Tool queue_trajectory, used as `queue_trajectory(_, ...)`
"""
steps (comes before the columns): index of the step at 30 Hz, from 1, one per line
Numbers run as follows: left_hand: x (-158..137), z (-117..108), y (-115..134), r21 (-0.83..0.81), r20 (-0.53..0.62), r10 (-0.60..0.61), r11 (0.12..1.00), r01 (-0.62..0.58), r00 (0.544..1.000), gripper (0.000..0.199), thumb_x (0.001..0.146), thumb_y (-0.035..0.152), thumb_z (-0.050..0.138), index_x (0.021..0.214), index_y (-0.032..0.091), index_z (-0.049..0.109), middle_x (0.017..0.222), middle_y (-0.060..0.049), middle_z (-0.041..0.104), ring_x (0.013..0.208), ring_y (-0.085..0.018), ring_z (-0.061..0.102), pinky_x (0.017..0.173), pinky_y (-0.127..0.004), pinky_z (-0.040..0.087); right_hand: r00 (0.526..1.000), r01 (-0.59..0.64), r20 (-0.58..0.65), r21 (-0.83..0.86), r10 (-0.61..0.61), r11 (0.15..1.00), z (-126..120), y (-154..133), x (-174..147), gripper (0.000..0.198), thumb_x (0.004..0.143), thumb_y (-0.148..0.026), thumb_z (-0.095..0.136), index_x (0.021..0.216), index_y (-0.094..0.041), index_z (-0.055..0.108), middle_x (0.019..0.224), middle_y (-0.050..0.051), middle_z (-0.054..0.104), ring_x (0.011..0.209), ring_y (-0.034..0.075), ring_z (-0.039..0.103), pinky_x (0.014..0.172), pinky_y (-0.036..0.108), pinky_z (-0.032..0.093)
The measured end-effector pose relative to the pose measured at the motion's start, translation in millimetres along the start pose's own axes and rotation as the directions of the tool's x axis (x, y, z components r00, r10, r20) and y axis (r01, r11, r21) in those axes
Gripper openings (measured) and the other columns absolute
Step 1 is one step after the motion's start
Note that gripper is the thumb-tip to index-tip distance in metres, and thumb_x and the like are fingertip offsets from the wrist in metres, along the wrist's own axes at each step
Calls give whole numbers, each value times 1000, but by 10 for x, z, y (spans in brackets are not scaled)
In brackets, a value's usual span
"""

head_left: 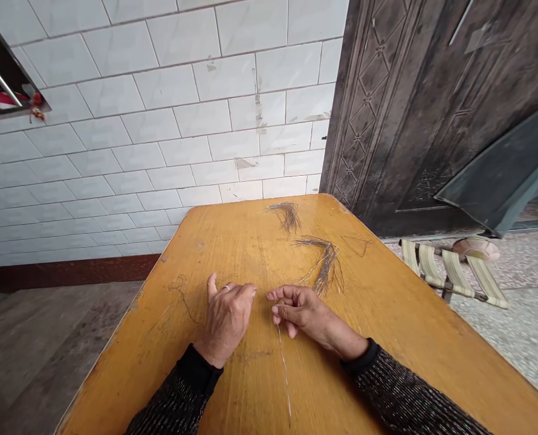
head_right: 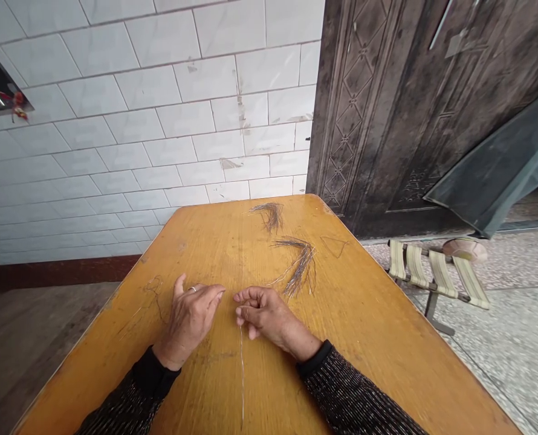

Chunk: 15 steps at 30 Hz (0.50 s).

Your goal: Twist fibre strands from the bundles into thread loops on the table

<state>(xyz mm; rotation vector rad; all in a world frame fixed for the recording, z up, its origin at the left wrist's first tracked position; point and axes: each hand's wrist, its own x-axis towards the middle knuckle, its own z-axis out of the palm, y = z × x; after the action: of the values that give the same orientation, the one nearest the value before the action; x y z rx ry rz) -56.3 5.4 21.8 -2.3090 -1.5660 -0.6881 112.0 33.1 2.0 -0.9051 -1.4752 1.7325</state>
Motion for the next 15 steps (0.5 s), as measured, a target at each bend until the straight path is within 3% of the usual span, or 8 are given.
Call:
queue_trajectory(5,21,-33,58,30,10,20,999,-20,1000,19,85,18,41,82,19,60,72,-3,63,74,-19,55,94,-57,17,1000,-14,-17,-19,13,1000,46,39,15,33,63,-35,63,85,-13,51,53,-6,55,32,3,40,32,16,30)
queue_trajectory(15,-11,16,71,64,44,29,997,-32,999,21,83,12,40,82,20,59,57,1,59,59,-14,53,95,-55,18,1000,-8,-26,28,9,1000,66,13,-8,35,63,-40,64,81,-15,49,52,-6,56,31,3,40,32,16,28)
